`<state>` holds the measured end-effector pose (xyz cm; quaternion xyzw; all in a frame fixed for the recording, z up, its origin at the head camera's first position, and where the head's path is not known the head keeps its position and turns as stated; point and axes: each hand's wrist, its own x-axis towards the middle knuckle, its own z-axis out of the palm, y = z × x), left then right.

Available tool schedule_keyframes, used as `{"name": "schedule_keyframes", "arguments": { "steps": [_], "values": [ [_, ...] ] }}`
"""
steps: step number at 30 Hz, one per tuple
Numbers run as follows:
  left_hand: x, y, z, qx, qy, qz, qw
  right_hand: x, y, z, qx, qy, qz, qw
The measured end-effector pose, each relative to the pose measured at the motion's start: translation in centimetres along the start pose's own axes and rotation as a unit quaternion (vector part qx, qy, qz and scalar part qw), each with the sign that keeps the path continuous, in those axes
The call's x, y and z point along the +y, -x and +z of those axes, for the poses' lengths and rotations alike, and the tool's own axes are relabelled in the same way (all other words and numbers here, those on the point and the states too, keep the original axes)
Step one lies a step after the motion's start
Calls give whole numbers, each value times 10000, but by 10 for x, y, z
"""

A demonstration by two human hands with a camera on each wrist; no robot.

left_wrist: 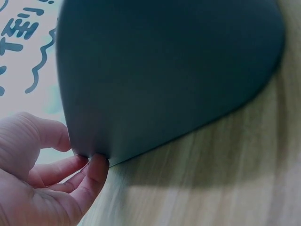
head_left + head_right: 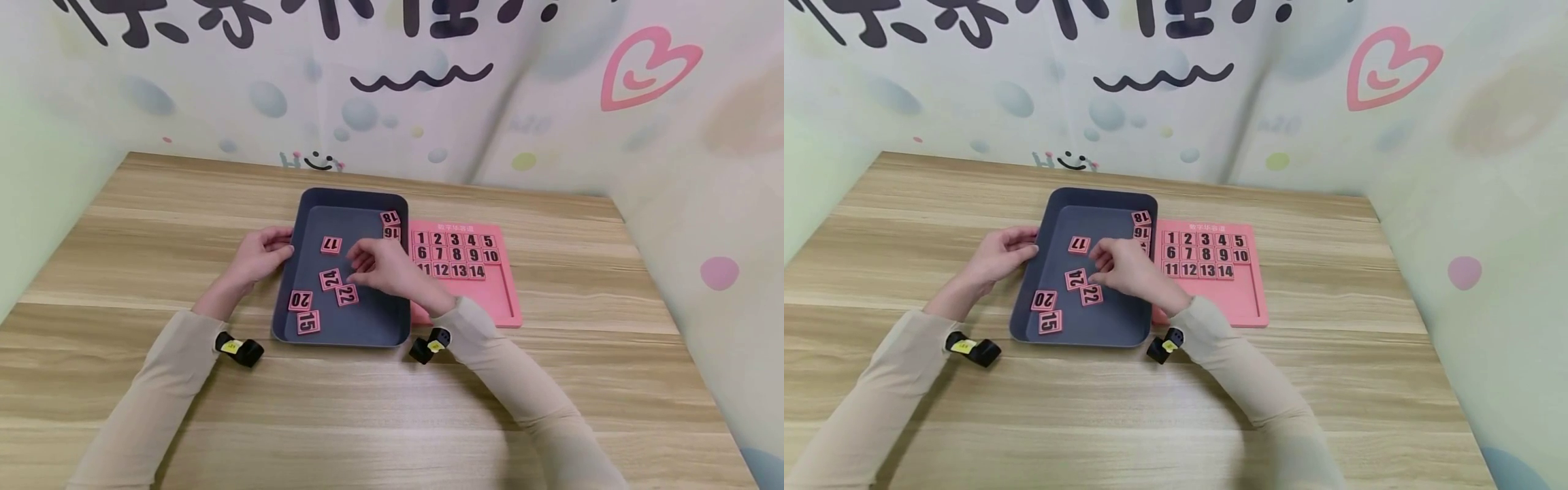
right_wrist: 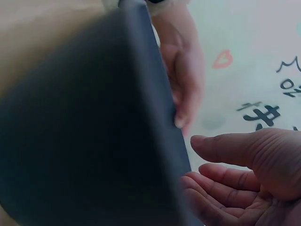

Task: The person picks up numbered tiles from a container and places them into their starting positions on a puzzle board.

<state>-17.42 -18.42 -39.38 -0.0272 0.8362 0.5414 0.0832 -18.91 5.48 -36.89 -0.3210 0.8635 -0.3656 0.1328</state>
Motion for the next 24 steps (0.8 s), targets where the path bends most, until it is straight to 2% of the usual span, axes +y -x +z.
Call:
{"name": "schedule_keyframes", "arguments": {
  "steps": [5, 16, 24],
  "values": [
    [1, 1, -1, -14, 19, -6, 10000, -5, 0, 13, -439, -218, -147, 9987],
    [2, 1, 0, -26, 86, 85, 9999, -16, 2, 35, -1103, 33, -590, 9921],
    [2, 1, 0, -20, 161, 102, 9998, -21, 2, 47, -1391, 381, -642, 9875]
  ]
}}
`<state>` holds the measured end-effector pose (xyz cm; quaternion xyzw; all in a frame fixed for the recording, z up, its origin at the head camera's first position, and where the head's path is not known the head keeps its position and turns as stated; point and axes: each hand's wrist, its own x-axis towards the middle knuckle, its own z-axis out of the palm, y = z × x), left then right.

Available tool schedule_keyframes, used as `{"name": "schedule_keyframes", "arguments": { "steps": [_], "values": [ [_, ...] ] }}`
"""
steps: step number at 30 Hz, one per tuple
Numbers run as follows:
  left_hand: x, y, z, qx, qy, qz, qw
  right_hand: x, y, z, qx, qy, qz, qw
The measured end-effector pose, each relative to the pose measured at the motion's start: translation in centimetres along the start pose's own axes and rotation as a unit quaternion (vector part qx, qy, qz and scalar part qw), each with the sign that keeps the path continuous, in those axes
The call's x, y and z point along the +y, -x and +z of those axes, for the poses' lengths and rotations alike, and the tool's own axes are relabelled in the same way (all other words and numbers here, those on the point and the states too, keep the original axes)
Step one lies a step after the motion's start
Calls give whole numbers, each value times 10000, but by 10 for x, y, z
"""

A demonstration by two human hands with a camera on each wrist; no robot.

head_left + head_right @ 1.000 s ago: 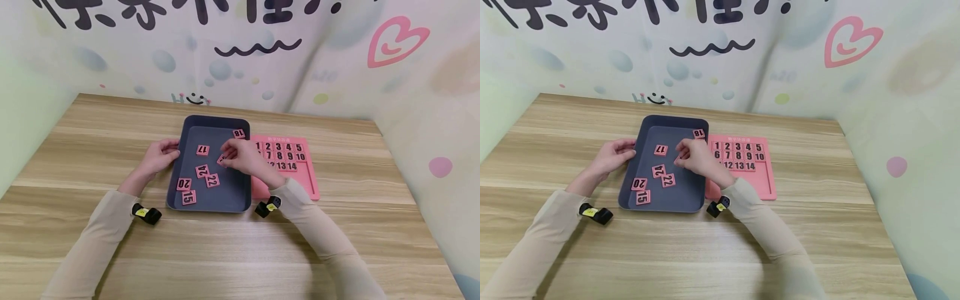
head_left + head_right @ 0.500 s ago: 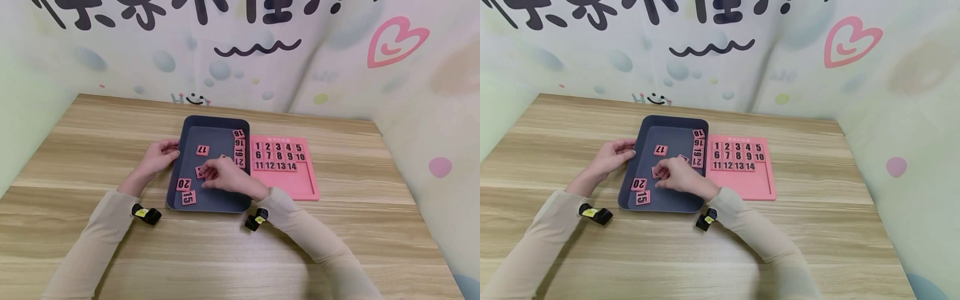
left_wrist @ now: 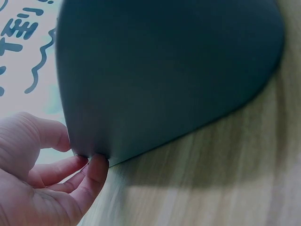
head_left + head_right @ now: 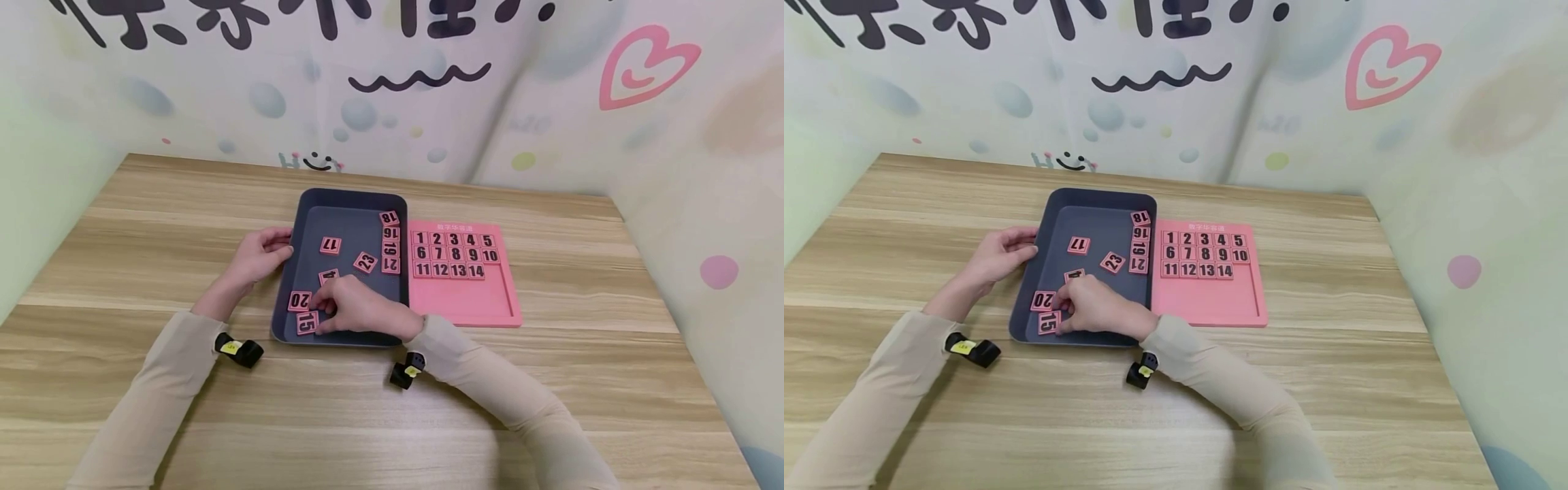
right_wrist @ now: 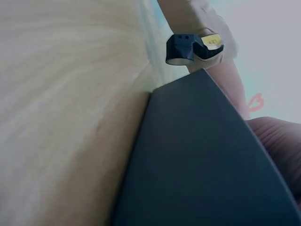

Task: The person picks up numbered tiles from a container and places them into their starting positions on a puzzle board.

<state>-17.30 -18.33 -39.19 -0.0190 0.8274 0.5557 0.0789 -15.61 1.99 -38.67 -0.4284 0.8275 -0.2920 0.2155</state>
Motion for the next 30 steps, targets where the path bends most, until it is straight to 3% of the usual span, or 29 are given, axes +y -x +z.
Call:
{"name": "schedule_keyframes", "arguments": {
  "steps": [14, 30],
  "values": [
    [0, -1, 0, 4, 7, -6, 10000, -6, -2, 7, 100, 966, -20, 9953],
    [-1, -1, 1, 42, -35, 37, 10000, -12, -5, 15, 316, 1405, 128, 9895]
  ]
}}
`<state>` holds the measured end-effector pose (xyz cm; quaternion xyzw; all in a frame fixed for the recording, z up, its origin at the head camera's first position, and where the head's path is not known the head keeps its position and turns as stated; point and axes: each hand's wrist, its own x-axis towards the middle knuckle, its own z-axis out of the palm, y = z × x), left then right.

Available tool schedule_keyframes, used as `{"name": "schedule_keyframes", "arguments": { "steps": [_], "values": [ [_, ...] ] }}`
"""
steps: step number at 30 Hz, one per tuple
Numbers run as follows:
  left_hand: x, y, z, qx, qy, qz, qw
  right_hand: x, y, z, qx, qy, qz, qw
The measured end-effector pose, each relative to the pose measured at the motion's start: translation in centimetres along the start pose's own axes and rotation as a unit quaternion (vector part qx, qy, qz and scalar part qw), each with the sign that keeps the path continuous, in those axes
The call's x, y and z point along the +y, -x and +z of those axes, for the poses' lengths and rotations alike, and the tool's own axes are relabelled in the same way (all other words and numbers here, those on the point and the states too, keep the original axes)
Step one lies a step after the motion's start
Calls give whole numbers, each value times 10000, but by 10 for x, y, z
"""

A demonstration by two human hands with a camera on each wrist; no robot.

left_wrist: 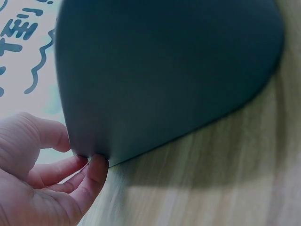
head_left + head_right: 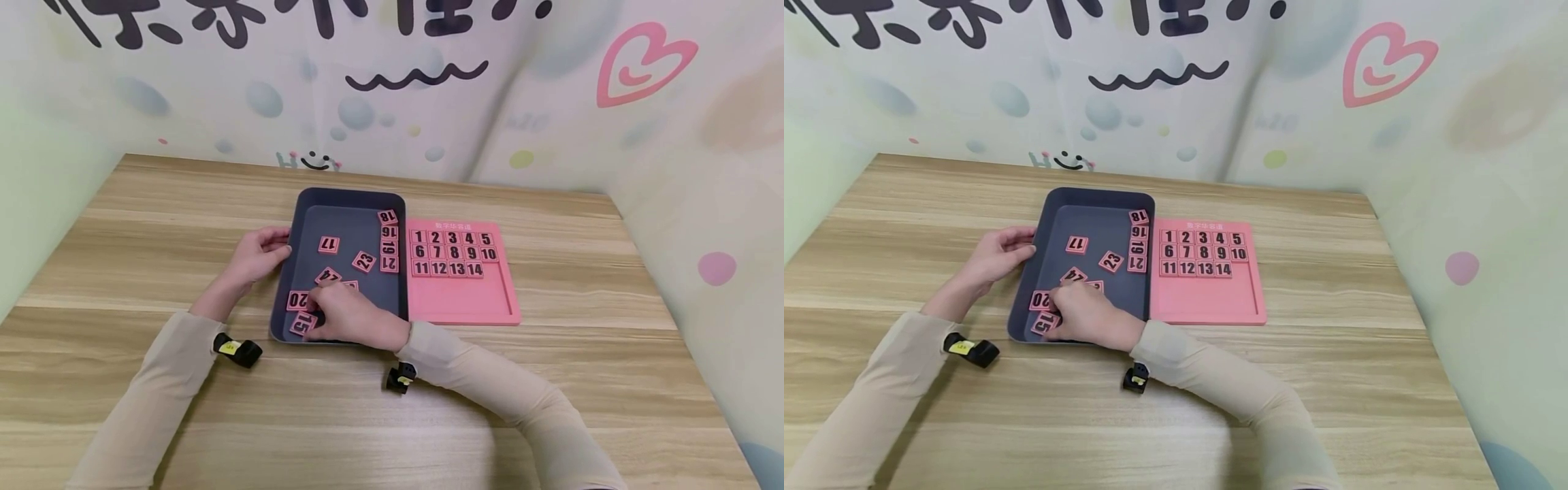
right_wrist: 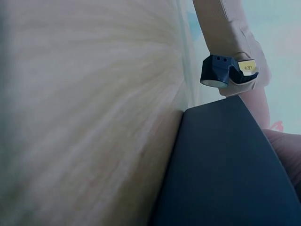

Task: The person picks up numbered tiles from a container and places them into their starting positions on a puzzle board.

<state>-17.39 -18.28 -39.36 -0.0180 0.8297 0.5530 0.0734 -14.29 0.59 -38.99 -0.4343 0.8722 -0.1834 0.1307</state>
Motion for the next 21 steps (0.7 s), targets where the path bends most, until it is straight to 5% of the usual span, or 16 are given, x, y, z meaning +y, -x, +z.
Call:
{"name": "schedule_keyframes", "arguments": {
  "steps": [9, 21],
  "values": [
    [1, 0, -1, -5, -30, -46, 10000, 1, 0, -1, 2, 28, -30, 10000],
    [1, 1, -1, -1, -11, -74, 10000, 14, 16, -21, 68, -1126, -72, 9936]
  ]
}}
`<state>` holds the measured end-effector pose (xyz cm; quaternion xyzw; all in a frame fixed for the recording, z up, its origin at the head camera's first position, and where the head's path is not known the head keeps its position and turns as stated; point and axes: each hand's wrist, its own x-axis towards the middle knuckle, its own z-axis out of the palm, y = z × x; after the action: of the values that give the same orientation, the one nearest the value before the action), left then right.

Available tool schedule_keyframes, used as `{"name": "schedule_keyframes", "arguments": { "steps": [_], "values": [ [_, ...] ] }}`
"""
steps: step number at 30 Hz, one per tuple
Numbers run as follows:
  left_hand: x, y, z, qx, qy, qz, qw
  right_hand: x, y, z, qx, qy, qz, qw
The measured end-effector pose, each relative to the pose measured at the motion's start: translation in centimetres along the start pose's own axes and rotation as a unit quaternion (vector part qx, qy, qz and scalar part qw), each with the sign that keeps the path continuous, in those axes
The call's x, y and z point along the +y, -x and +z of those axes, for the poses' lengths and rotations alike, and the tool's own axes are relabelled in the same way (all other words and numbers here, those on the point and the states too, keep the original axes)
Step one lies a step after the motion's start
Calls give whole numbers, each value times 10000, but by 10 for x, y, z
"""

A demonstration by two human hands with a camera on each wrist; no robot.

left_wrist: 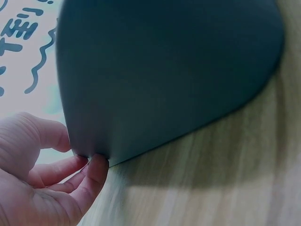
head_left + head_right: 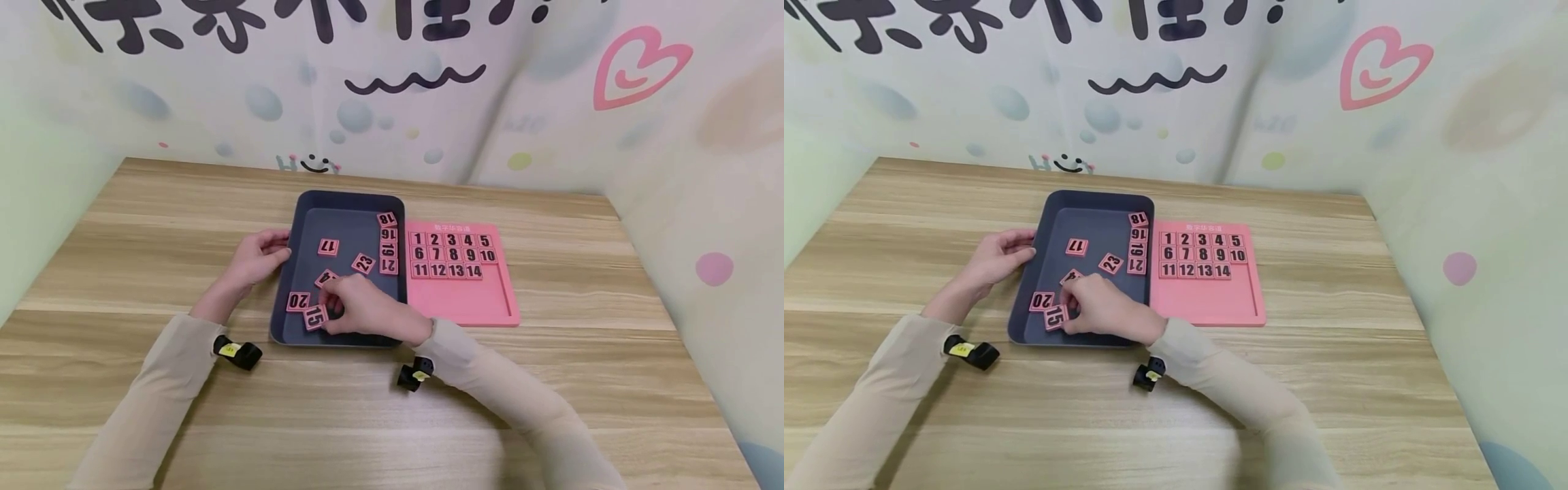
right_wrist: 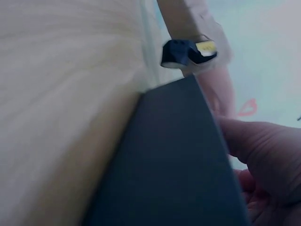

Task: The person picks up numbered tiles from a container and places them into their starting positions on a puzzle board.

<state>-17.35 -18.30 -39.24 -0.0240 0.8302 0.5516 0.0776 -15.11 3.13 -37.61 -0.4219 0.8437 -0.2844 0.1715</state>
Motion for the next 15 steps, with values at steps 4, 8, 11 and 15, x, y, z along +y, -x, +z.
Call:
{"name": "schedule_keyframes", "arguments": {
  "steps": [4, 8, 11, 15],
  "values": [
    [1, 0, 0, -4, -53, -35, 10000, 6, 9, -10, 126, -9, 21, 9999],
    [1, 0, 0, 6, -52, -17, 10000, 14, 18, -18, 375, 53, -49, 9993],
    [0, 0, 1, 24, -65, 9, 10000, 20, 26, -26, 528, 1, -29, 9986],
    [0, 0, 1, 33, -64, -7, 10000, 28, 38, -36, 715, -126, 73, 9973]
  ]
}}
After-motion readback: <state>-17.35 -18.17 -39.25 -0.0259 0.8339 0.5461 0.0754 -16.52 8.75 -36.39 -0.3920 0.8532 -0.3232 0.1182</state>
